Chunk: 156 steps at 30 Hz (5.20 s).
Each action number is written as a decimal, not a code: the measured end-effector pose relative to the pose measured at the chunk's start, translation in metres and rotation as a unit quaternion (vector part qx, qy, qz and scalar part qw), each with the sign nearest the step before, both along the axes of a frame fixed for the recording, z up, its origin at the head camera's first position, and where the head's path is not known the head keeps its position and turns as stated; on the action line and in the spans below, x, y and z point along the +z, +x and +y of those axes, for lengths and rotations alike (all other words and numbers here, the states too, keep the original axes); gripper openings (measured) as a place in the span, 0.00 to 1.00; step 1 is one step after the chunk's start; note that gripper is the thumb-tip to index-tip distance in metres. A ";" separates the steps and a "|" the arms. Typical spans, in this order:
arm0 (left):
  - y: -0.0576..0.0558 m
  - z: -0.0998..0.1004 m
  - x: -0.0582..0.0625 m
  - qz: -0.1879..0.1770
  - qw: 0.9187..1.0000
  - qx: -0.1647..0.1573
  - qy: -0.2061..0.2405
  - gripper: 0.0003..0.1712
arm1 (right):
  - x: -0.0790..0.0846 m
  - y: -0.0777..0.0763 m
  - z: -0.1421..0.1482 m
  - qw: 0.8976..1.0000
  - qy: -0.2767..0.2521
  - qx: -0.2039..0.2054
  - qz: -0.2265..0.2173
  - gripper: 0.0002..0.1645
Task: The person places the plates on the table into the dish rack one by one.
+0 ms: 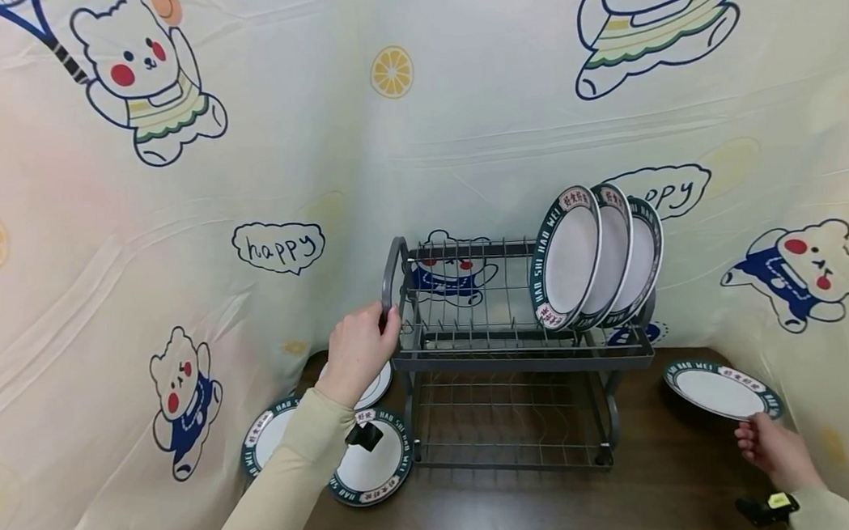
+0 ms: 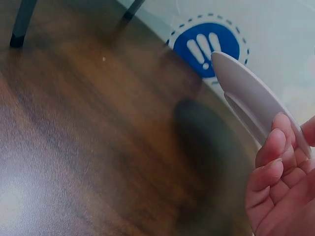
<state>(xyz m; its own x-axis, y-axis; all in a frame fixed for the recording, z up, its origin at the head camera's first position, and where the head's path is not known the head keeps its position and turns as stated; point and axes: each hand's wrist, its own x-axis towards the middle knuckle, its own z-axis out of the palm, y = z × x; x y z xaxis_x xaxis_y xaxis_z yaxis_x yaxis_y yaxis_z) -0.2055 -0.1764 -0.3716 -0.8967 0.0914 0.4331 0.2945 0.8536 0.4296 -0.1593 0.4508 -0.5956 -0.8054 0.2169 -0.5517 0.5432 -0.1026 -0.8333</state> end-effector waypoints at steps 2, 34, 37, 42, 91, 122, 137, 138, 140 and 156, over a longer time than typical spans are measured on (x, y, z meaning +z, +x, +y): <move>0.000 0.000 -0.001 0.002 1.000 0.000 -0.002 0.18 | 0.007 0.001 -0.002 1.000 0.003 0.001 0.000 0.29; -0.002 -0.003 -0.001 0.003 1.000 0.002 0.009 0.19 | 0.142 0.037 -0.032 0.975 -0.038 -0.002 0.220 0.27; -0.003 -0.002 0.000 0.003 1.000 0.002 0.007 0.19 | 0.156 0.041 -0.033 0.969 -0.050 0.004 0.242 0.27; -0.003 -0.001 0.000 -0.001 1.000 0.003 0.004 0.19 | 0.180 0.047 -0.034 0.954 -0.090 0.019 0.284 0.29; -0.004 -0.001 -0.006 0.003 1.000 -0.002 0.007 0.19 | 0.290 0.028 -0.051 0.731 -0.511 0.249 0.378 0.39; -0.004 -0.001 -0.007 0.001 1.000 -0.003 0.011 0.19 | 0.340 0.017 -0.104 0.867 -0.205 0.131 0.434 0.35; -0.005 -0.002 -0.007 0.004 1.000 -0.007 0.019 0.18 | 0.386 0.018 -0.143 0.929 -0.042 0.115 0.349 0.22; -0.005 -0.002 -0.007 0.005 1.000 -0.008 0.019 0.19 | 0.388 0.017 -0.144 0.934 -0.031 0.116 0.338 0.22; -0.005 -0.002 -0.007 0.005 1.000 -0.010 0.019 0.19 | 0.391 0.017 -0.147 0.938 -0.009 0.122 0.325 0.21; -0.003 -0.002 -0.008 0.002 1.000 -0.011 0.023 0.19 | 0.406 -0.005 -0.174 0.933 0.119 0.145 0.307 0.21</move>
